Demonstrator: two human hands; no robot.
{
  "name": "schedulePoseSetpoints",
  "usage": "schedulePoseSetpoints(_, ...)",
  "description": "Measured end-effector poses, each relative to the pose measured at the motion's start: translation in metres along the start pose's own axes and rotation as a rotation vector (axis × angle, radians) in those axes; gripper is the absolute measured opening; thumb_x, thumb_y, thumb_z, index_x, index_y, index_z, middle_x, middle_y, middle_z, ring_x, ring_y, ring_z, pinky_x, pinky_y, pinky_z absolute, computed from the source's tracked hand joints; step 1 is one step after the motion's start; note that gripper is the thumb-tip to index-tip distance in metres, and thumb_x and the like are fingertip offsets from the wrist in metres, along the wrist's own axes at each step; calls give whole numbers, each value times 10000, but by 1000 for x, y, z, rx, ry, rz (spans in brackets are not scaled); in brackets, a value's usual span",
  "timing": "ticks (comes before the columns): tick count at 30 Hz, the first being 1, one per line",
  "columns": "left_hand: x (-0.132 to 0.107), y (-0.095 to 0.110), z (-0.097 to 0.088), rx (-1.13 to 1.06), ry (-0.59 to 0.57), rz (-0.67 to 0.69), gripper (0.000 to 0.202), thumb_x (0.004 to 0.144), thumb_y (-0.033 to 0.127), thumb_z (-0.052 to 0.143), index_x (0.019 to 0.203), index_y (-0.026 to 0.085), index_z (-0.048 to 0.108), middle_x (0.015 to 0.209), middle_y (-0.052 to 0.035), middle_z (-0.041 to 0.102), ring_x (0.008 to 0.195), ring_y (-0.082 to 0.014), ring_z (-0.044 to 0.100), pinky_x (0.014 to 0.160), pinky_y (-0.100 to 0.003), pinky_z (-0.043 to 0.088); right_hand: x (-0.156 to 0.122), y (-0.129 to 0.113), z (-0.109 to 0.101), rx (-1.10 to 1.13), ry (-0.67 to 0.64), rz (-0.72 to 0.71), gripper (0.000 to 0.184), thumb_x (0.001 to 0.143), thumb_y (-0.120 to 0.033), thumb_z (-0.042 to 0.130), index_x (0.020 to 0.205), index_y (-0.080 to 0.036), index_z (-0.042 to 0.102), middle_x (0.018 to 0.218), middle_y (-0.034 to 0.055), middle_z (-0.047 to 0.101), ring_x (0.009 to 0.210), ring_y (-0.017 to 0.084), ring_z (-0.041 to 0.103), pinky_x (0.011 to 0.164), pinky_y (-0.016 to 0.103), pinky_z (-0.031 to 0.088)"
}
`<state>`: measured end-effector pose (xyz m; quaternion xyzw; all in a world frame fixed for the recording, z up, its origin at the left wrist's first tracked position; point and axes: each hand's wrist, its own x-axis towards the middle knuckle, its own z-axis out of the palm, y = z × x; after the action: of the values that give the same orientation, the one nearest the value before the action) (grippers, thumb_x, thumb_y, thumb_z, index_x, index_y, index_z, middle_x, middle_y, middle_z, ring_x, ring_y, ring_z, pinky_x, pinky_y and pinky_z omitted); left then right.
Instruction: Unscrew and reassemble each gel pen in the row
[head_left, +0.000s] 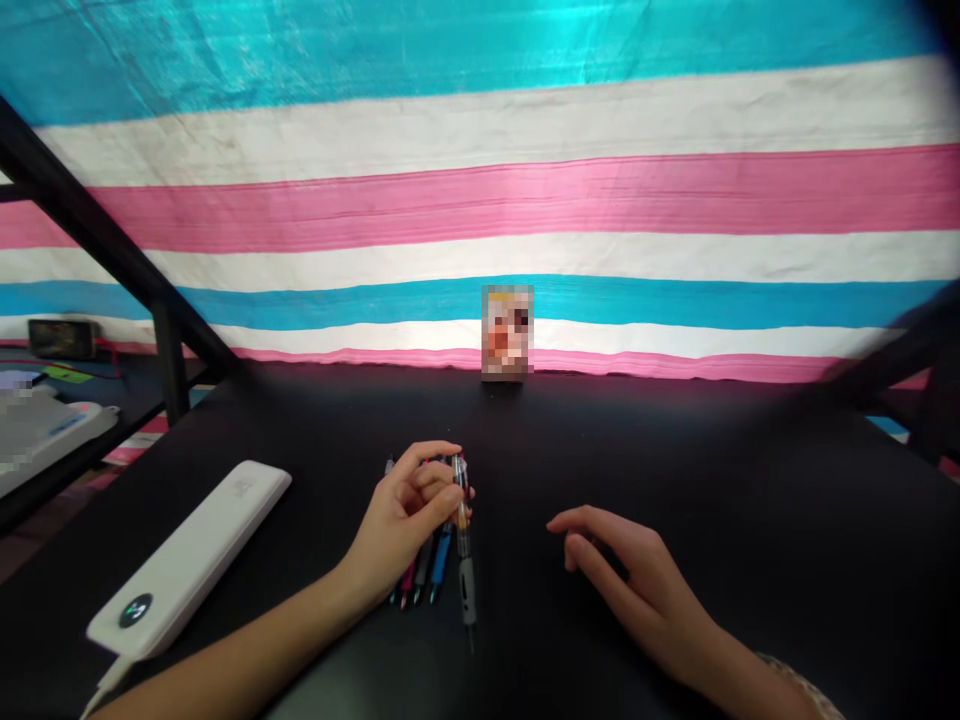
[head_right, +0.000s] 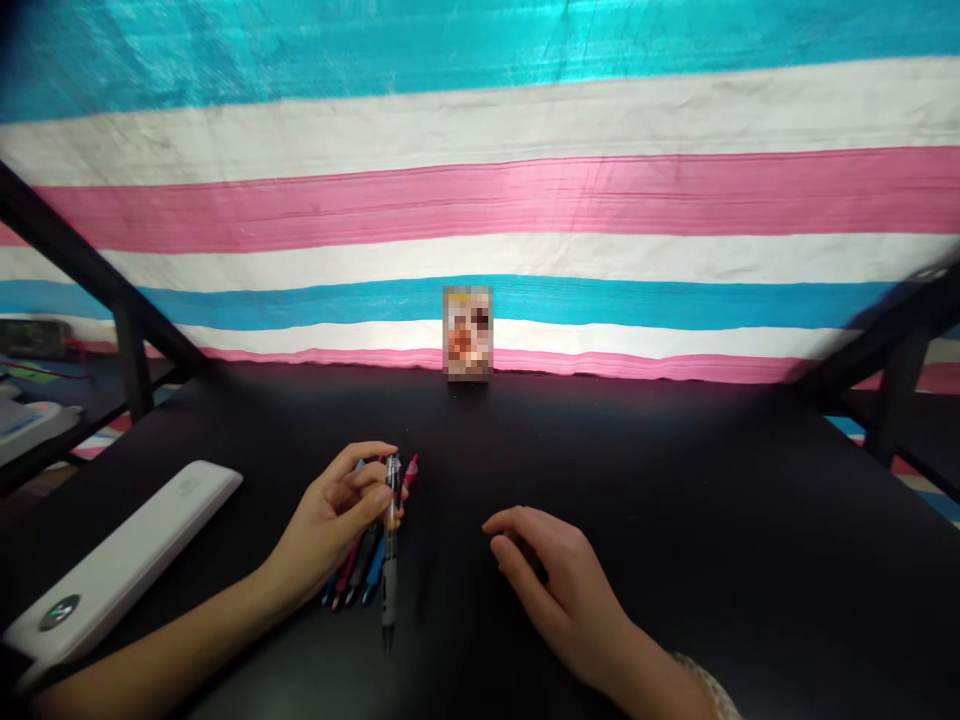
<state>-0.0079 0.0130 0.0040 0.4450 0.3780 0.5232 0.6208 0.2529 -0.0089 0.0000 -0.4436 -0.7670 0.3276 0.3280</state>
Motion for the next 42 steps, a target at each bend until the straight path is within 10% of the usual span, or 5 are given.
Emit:
schedulePoseSetpoints(26,6,8,-4,164,-46,75,266,891,240,737,1136,231,637,782,45,632,671,-100,646,674,-230,536,3,4,0,-24,14,30,233,1018,-321,461,998,-209,664,725,3,612,636,171,598,598,284,450)
schedulePoseSetpoints(42,49,16,8,676,-172,67,311,825,279,687,1121,192,642,810,5,638,609,-153,653,584,-280,525,7,5,-2,-35,43,11,211,1006,-286,472,967,-198,661,707,-1,622,616,159,585,586,266,448)
